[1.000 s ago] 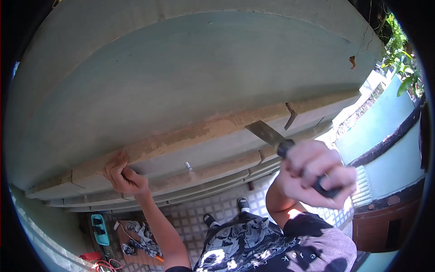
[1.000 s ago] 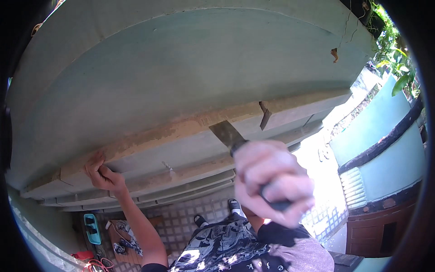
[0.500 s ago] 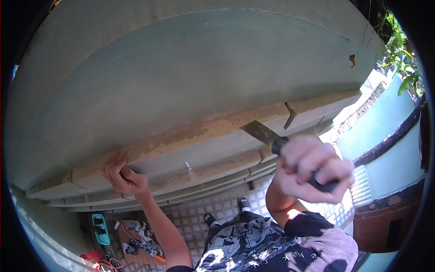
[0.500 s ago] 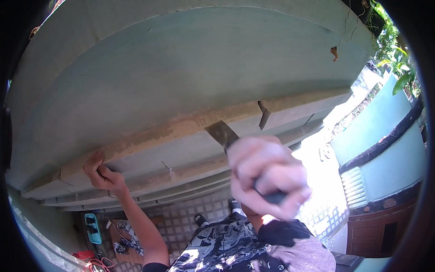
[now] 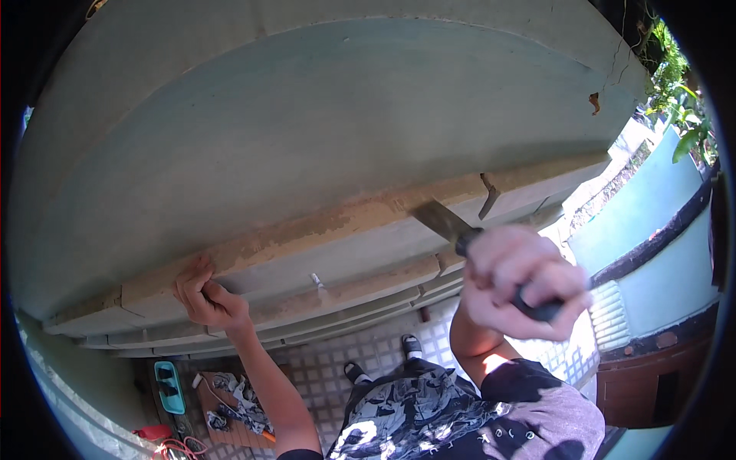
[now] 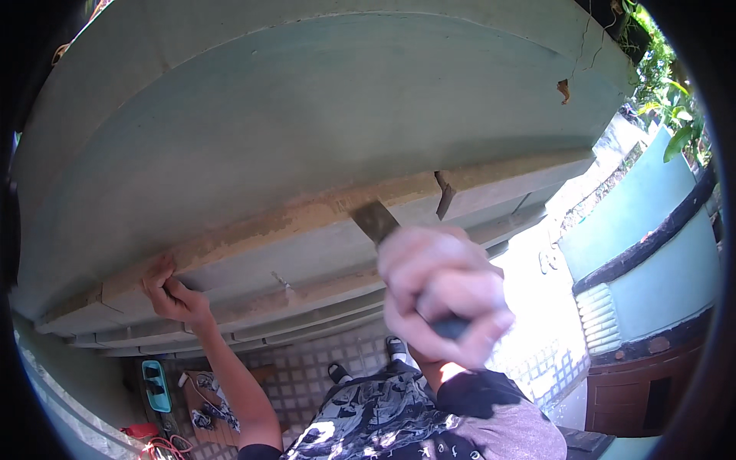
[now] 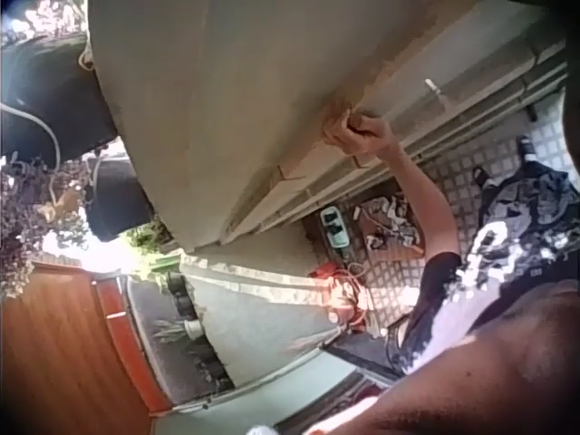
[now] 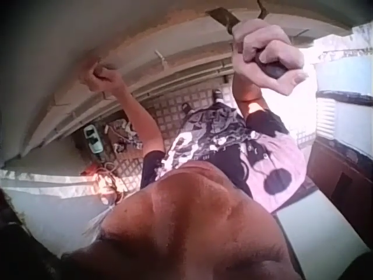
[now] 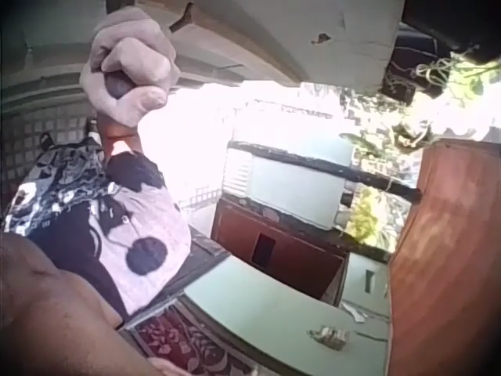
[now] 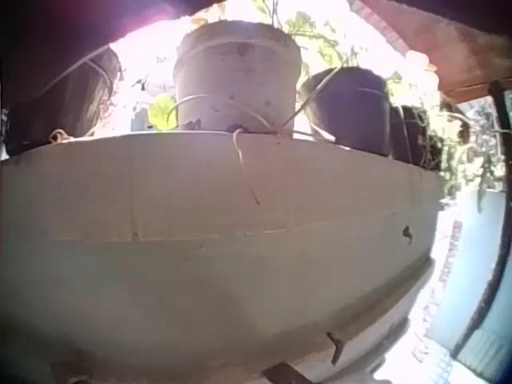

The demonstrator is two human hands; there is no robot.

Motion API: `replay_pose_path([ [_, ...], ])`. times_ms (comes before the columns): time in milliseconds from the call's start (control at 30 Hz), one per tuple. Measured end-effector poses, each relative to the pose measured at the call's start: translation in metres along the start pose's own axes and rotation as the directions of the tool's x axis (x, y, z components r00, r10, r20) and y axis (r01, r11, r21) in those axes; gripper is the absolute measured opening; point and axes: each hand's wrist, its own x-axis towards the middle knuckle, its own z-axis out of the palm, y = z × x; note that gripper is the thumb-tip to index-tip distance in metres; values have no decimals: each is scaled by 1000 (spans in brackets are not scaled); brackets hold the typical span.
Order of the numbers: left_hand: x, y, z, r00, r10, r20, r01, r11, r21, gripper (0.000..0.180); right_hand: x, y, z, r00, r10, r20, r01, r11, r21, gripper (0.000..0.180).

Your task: Scraping old paint or residue from a wall or structural surface using a metal putty knife.

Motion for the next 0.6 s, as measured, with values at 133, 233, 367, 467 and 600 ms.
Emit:
replay_pose_path([
  [133, -1, -1, 1, 1000, -16, -16, 15, 1000, -7, 16, 2, 1, 1, 1000, 15, 26, -15, 1000, -13, 45],
  [233, 0, 0, -1, 999, -32, -14, 32, 999, 3, 16, 5, -7, 4, 997, -77, -26, 80, 989, 126, 45],
  [367, 0, 2, 2, 1000, -19, -10, 19, 1000, -9, 16, 3, 0, 0, 992, 117, 54, -110, 987, -115, 46],
  [467, 1, 1, 1, 1000, -6, -9, 6, 1000, -9, 15, 4, -16, 1, 1000, 24, 17, -26, 986, 165, 43],
  [600, -1, -2, 2, 1000, 1, -18, -1, 1000, -7, 15, 1, 1, -3, 991, 76, 106, -75, 997, -16, 47],
])
